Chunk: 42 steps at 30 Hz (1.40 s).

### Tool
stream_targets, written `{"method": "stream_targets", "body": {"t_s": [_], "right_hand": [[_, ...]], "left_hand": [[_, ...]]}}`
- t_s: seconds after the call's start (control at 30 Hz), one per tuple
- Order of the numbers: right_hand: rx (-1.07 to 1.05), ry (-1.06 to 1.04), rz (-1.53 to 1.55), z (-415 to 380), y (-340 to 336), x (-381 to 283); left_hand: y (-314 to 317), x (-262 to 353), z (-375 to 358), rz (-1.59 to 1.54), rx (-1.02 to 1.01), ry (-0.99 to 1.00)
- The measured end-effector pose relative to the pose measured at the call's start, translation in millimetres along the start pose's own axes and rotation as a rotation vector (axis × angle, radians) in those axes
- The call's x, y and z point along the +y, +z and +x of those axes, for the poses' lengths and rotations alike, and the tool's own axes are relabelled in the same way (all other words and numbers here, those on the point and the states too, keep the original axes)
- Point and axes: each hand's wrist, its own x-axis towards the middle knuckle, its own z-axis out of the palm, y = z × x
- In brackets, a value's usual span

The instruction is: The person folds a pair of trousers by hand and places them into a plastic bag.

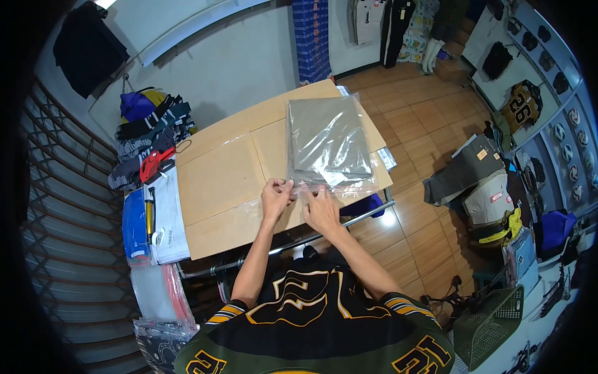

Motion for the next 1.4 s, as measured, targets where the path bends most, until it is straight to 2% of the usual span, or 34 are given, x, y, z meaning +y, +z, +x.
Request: {"method": "stream_targets", "body": {"t_s": [0.03,0.1,0.13,0.2,0.27,0.33,0.37,0.43,0.57,0.63,0.73,1.03,1.17,1.4], "right_hand": [[0.003,0.004,-0.001,-5.6,0.2,4.3],[0.079,0.035,0.357,-20.6,-1.3,15.8],[0.082,0.039,0.356,-28.2,-3.8,22.7],[0.421,0.322,0.365,-40.3,-11.7,38.4],[0.653,0.519,0.312,-39.3,-31.5,55.3],[0.783,0.627,0.493,-36.0,-39.2,90.0],[0.788,0.639,0.488,-36.0,-48.5,104.8],[0.410,0.828,0.898,-34.4,-64.4,128.6],[0.284,0.783,0.866,-31.4,-59.0,161.4],[0.262,0.647,0.778,-32.1,-42.7,180.8],[0.152,0.742,0.819,-33.2,-58.0,173.0],[0.099,0.804,1.016,-32.9,-67.0,162.4],[0.130,0.746,1.006,-34.2,-59.6,165.4],[0.147,0.818,0.970,-33.8,-59.4,158.0]], "left_hand": [[1.5,-2.2,3.0,0.013,0.017,0.026],[3.0,-3.3,5.4,0.027,0.028,0.052],[1.9,-0.6,3.2,0.030,0.014,0.048],[-2.9,4.5,-1.5,0.036,-0.003,0.046],[-8.2,5.3,-8.8,-0.052,-0.107,0.070],[-14.5,-3.7,-9.9,-0.102,-0.151,0.059],[-16.5,-6.9,-10.0,-0.152,-0.185,0.053],[-19.3,-6.2,-10.7,-0.147,-0.201,0.025],[-21.2,-3.4,-10.4,-0.127,-0.209,0.012],[-22.1,-3.8,-10.5,-0.130,-0.208,0.001],[-24.4,-4.5,-11.3,-0.147,-0.212,-0.028],[-25.3,-17.3,-10.2,-0.244,-0.212,-0.061],[-24.7,-16.2,-12.3,-0.232,-0.198,-0.047],[-25.2,-10.2,-14.1,-0.198,-0.203,-0.057]]}}
